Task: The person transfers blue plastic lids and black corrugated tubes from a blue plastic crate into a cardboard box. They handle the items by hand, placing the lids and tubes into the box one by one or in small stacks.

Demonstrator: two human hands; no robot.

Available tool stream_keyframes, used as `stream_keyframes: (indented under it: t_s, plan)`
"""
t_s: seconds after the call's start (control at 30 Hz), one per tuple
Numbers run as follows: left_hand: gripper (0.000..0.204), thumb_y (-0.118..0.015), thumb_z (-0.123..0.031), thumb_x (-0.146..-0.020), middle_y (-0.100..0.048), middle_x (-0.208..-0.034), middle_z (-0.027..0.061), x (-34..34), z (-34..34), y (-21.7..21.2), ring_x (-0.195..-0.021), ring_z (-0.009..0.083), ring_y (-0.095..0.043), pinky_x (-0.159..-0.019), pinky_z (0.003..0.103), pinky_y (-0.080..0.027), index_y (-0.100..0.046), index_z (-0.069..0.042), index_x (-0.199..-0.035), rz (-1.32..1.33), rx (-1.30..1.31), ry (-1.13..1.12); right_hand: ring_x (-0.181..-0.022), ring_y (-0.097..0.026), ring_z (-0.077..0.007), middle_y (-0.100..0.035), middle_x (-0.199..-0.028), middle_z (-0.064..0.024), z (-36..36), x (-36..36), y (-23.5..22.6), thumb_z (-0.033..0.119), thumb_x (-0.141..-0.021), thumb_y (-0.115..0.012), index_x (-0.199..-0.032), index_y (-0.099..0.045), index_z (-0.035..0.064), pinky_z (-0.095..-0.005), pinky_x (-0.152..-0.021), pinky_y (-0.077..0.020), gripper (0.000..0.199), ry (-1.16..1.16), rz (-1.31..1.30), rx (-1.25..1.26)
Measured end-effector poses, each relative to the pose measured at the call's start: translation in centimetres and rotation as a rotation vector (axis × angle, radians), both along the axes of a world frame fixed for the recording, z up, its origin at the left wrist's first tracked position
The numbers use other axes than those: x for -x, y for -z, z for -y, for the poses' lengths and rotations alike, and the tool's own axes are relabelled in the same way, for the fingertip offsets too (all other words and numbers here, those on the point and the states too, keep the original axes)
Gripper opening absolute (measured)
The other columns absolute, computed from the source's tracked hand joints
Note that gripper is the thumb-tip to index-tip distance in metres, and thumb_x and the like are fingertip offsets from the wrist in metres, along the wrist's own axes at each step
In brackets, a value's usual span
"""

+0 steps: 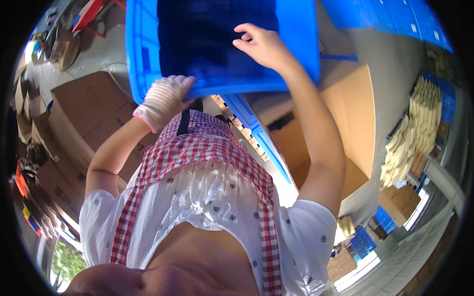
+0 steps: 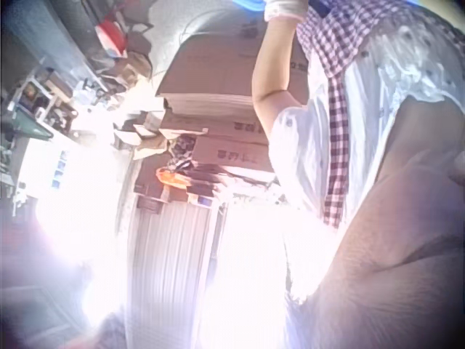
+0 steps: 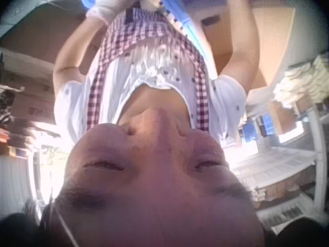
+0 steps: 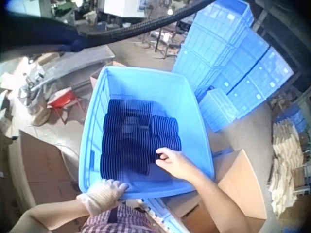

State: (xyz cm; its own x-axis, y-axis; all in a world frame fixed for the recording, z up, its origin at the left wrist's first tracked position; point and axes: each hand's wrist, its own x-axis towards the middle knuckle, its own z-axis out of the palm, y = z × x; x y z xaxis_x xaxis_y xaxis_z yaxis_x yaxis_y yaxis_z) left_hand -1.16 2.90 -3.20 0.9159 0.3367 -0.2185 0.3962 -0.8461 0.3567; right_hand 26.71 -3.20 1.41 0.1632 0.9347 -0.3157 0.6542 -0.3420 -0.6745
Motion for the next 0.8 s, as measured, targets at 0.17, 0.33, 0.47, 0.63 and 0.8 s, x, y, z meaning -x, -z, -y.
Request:
stream_keyframes:
  t_s: [0.17,0.33,0.47,0.63,0.8]
  plan:
    - [0.038,-0.065,-0.033,-0.081,-0.061,-0.093,0.0103,-1.9,2.0,-0.7,-0.087,0.0294,-0.062,-0.074,0.041,-0.050,-0.053,-0.010,-0.110,0.054,0.154,0.067,-0.115,-0.055,-0.0382,-0.059,-0.119,-0.0252,-3.2,-3.0,15.2,0.035,-0.082,-0.067,-0.133,-0.047,0.0079,-0.0422,-0.098,-0.0442,0.061,-0.027,0.323,0.309]
    - [0.038,-0.063,-0.035,-0.082,-0.060,-0.094,0.0104,-2.4,2.8,-0.4,-0.090,0.0290,-0.062,-0.075,0.042,-0.050,-0.053,-0.011,-0.109,0.101,0.313,0.083,-0.111,-0.057,-0.0407,-0.059,-0.117,-0.0257,-2.9,-2.0,18.4,0.033,-0.081,-0.068,-0.131,-0.036,0.0070,-0.0457,-0.094,-0.0466,0.064,0.033,0.425,0.369]
    - [0.040,-0.063,-0.038,-0.084,-0.059,-0.096,0.0099,-3.0,3.2,-0.2,-0.091,0.0282,-0.061,-0.075,0.041,-0.051,-0.053,-0.011,-0.112,0.078,0.389,0.127,-0.107,-0.060,-0.0394,-0.060,-0.117,-0.0230,-2.8,-1.1,17.5,0.036,-0.082,-0.066,-0.125,-0.043,0.0063,-0.0466,-0.091,-0.0485,0.057,0.062,0.525,0.552]
    - [0.042,-0.062,-0.041,-0.084,-0.059,-0.097,0.0104,-3.5,3.8,0.0,-0.091,0.0290,-0.061,-0.074,0.042,-0.052,-0.053,-0.011,-0.112,0.089,0.426,0.162,-0.112,-0.058,-0.0373,-0.060,-0.118,-0.0216,-2.4,0.5,16.5,0.040,-0.082,-0.064,-0.135,-0.042,0.0099,-0.0451,-0.093,-0.0475,0.065,0.105,0.632,0.515]
    - [0.044,-0.063,-0.040,-0.083,-0.059,-0.100,0.0110,-4.1,4.3,-0.3,-0.094,0.0299,-0.061,-0.076,0.042,-0.051,-0.053,-0.010,-0.114,0.059,0.445,0.179,-0.113,-0.058,-0.0357,-0.059,-0.122,-0.0196,-2.9,-1.7,16.1,0.042,-0.079,-0.064,-0.137,-0.042,0.0120,-0.0456,-0.094,-0.0467,0.069,0.148,0.494,0.566]
